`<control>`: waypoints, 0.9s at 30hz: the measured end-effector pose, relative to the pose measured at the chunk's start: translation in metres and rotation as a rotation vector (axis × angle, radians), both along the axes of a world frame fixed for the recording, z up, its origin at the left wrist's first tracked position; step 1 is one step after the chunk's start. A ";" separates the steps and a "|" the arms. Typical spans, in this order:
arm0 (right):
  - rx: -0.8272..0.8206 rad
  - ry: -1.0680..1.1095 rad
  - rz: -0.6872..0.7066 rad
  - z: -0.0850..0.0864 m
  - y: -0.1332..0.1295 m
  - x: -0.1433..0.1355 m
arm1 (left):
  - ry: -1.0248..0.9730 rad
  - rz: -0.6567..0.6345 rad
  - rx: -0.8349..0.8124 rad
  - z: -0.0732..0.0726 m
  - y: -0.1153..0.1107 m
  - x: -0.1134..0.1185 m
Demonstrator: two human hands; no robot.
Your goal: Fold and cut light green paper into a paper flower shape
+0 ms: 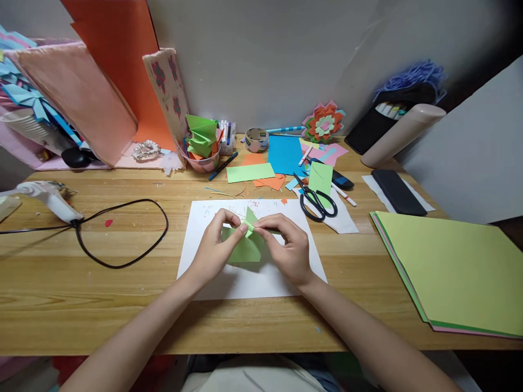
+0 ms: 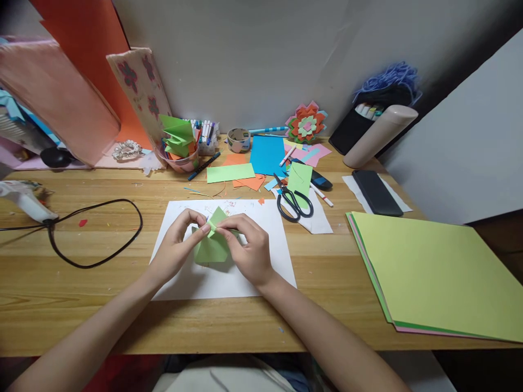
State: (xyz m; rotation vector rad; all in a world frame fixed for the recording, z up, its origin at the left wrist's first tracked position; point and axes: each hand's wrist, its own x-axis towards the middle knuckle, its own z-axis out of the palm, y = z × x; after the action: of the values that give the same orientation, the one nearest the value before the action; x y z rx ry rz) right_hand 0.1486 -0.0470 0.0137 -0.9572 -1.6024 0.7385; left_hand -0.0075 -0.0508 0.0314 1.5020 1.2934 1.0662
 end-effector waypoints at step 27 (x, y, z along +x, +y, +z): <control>0.377 -0.197 0.149 0.000 0.014 0.013 | 0.048 0.027 0.095 -0.004 0.000 0.000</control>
State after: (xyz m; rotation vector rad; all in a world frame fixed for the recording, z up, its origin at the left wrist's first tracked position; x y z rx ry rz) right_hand 0.1620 -0.0328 0.0134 -0.6555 -1.9181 0.4267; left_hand -0.0072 -0.0512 0.0274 1.5936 1.3154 1.1288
